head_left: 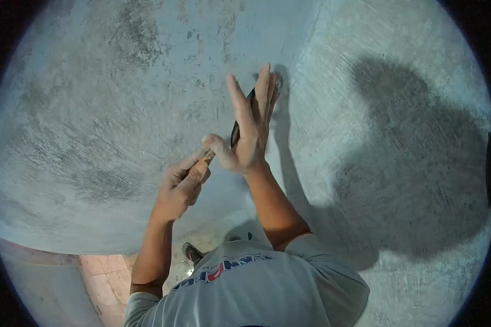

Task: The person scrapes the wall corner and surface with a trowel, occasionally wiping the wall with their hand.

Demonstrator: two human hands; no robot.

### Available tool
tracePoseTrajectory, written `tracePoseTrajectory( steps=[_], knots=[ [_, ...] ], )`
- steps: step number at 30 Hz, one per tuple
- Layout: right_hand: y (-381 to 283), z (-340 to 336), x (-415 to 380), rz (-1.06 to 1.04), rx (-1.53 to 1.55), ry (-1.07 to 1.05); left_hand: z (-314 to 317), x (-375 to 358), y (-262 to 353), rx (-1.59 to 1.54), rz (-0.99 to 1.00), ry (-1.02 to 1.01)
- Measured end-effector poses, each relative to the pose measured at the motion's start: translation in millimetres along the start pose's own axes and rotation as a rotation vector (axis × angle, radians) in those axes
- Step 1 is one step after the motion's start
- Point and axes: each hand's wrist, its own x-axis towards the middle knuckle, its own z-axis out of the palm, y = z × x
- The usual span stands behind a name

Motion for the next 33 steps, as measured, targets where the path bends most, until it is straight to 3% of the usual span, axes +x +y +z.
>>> tracePoseTrajectory(
  steps=[2, 4, 6, 7, 9, 11, 16, 21, 24, 27, 29, 33],
  knots=[
    [1, 1, 6, 0.015, 0.04, 0.059, -2, -1, 3, 0.015, 0.007, -0.005],
    [-37, 6, -12, -0.001, 0.128, -0.038, -22, -35, -6, -0.006, -0.062, 0.031],
    [-58, 24, -35, -0.034, 0.158, -0.096, -48, -65, -45, -0.044, 0.009, 0.036],
    [-64, 29, -42, -0.018, 0.195, -0.131, -38, -76, -47, -0.095, -0.092, 0.16],
    [-50, 26, -41, -0.051, 0.204, -0.051, -32, -74, -45, -0.096, -0.078, 0.111],
    [-25, 16, -24, -0.057, 0.19, 0.035, -11, -47, -35, 0.037, 0.11, 0.119],
    [5, -6, 14, -0.049, 0.062, 0.103, 10, 8, 1, 0.108, 0.085, 0.035],
    [-49, 8, -24, 0.027, 0.28, -0.116, -25, -56, -33, 0.101, 0.046, 0.081],
    [-57, 20, -45, 0.008, 0.267, -0.106, -24, -77, -42, 0.051, -0.071, 0.173],
    [-16, 6, -16, -0.032, 0.241, 0.064, 6, -38, -14, 0.238, -0.01, 0.186],
    [13, -11, 9, -0.064, 0.152, 0.098, 19, 4, -18, 0.142, 0.116, 0.086],
    [-3, -13, 3, 0.027, 0.119, 0.042, 15, -3, -10, 0.185, 0.089, 0.095]
  ],
)
